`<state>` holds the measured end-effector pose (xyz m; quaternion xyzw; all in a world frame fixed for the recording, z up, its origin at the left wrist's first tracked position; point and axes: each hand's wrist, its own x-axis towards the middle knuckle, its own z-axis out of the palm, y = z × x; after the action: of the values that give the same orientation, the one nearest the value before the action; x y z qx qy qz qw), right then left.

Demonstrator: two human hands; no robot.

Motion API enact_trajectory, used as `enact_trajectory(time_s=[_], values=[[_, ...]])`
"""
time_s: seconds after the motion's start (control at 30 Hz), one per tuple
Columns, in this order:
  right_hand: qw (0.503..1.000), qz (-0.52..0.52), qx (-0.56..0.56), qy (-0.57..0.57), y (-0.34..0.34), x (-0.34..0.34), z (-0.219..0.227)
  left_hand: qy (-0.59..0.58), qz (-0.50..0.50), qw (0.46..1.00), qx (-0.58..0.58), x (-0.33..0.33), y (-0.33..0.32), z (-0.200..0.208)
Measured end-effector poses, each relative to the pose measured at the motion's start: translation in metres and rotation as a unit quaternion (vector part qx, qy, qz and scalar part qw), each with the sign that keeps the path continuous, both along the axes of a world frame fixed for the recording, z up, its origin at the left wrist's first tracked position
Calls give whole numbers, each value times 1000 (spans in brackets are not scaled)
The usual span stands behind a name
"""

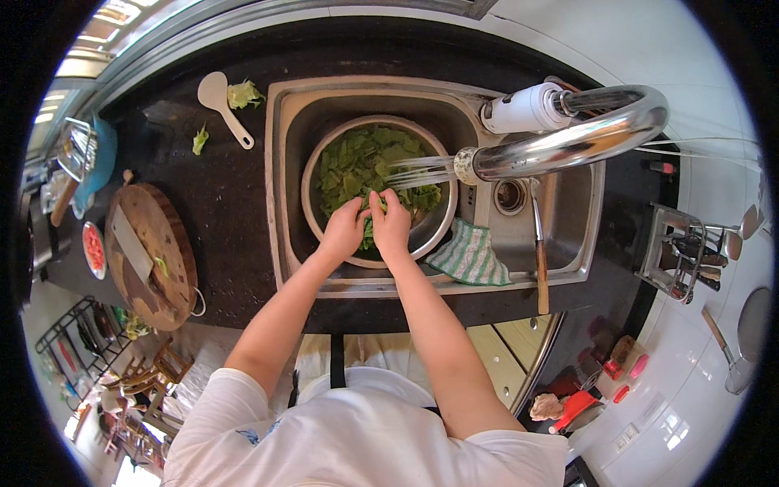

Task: The person tears lettuce leaves from a head by hand and places them into a metal bowl. They then rinse the collected lettuce leaves under running water in the kitchen sink.

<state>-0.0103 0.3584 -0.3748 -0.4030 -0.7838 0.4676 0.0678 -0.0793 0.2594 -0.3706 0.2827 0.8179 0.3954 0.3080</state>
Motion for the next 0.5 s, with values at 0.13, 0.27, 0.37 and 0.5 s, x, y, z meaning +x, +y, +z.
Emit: enact_trajectory(time_s=[0.13,0.27,0.37,0.5], values=[[997,-50,-15,51,-8,-2,-10,-81,96,992,-5,14,4,-2],[996,-67,-4,62,-9,-4,-6,-188,211,959,12,28,8,-25],[994,-39,64,80,-7,-7,-3,-342,288,895,1,23,22,4],[978,38,164,122,1,-10,-4,-453,304,838,25,13,26,18]])
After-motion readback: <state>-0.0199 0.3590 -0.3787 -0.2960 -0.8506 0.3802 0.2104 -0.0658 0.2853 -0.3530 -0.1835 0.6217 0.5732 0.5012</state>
